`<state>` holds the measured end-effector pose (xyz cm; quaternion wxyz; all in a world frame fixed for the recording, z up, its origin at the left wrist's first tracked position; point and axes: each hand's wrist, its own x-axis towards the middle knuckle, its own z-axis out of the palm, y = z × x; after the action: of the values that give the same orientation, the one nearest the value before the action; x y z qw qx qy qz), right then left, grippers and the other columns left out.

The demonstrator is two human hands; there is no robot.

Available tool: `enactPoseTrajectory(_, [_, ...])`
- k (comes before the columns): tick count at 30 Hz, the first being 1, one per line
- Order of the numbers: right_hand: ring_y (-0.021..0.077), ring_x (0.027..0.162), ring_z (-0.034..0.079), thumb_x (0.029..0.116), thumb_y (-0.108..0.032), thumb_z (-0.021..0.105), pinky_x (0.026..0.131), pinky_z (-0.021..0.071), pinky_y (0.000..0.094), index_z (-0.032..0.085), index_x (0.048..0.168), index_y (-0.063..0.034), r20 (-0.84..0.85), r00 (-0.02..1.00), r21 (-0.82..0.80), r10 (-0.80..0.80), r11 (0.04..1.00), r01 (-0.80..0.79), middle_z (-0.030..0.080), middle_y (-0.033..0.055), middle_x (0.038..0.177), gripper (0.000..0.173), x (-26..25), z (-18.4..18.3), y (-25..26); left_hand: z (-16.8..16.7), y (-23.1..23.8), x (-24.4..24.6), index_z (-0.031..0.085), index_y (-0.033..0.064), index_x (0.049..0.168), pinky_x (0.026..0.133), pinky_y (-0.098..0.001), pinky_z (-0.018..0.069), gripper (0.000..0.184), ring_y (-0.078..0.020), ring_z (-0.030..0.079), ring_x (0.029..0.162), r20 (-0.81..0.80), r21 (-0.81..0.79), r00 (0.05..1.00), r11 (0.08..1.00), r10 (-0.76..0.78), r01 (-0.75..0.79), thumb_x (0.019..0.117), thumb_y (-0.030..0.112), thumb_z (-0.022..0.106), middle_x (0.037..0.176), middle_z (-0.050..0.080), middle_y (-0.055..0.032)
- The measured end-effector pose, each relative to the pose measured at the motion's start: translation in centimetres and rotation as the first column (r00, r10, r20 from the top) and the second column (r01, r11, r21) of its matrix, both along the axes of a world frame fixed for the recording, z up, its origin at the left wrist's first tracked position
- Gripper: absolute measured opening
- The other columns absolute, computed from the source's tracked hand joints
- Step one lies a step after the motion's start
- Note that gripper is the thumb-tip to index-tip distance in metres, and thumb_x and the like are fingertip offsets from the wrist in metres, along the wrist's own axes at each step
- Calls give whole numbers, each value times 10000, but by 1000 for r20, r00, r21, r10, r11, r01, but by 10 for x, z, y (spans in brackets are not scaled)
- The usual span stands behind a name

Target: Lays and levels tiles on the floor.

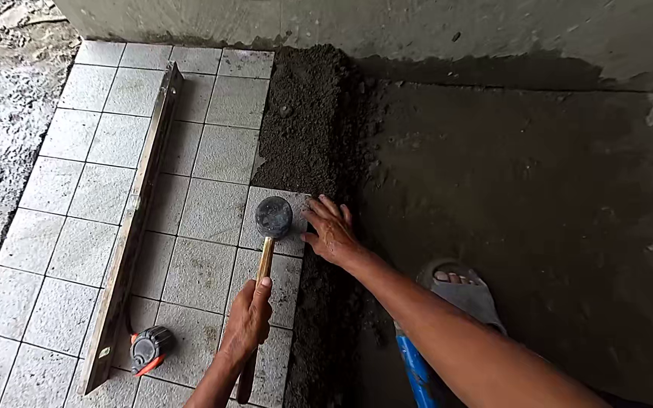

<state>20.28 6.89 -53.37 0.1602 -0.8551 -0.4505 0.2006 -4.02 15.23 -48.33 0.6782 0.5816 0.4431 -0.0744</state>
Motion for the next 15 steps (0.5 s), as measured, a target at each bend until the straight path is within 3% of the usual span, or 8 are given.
enactPoseTrajectory(10, [386, 1533, 264, 914, -289, 755, 1165, 198, 723, 604, 1423, -110, 24, 1000, -9, 8, 1000, -8, 431, 110, 1602, 560, -2, 0, -1, -3, 1, -5, 551, 41, 1032, 395, -282, 458, 512, -144, 477, 398, 3, -13, 1000, 1000, -2, 2, 1088, 510, 353, 594, 516, -48])
enactPoseTrajectory(15, [377, 1545, 235, 877, -428, 776, 1170, 198, 714, 581, 1442, -101, 34, 999, -5, 43, 999, -42, 383, 144, 1624, 681, -13, 0, -3, 3, -3, -23, 566, 49, 1035, 412, -289, 453, 514, -142, 477, 418, 40, -7, 999, 1000, -19, 19, 1070, 515, 349, 594, 497, -25])
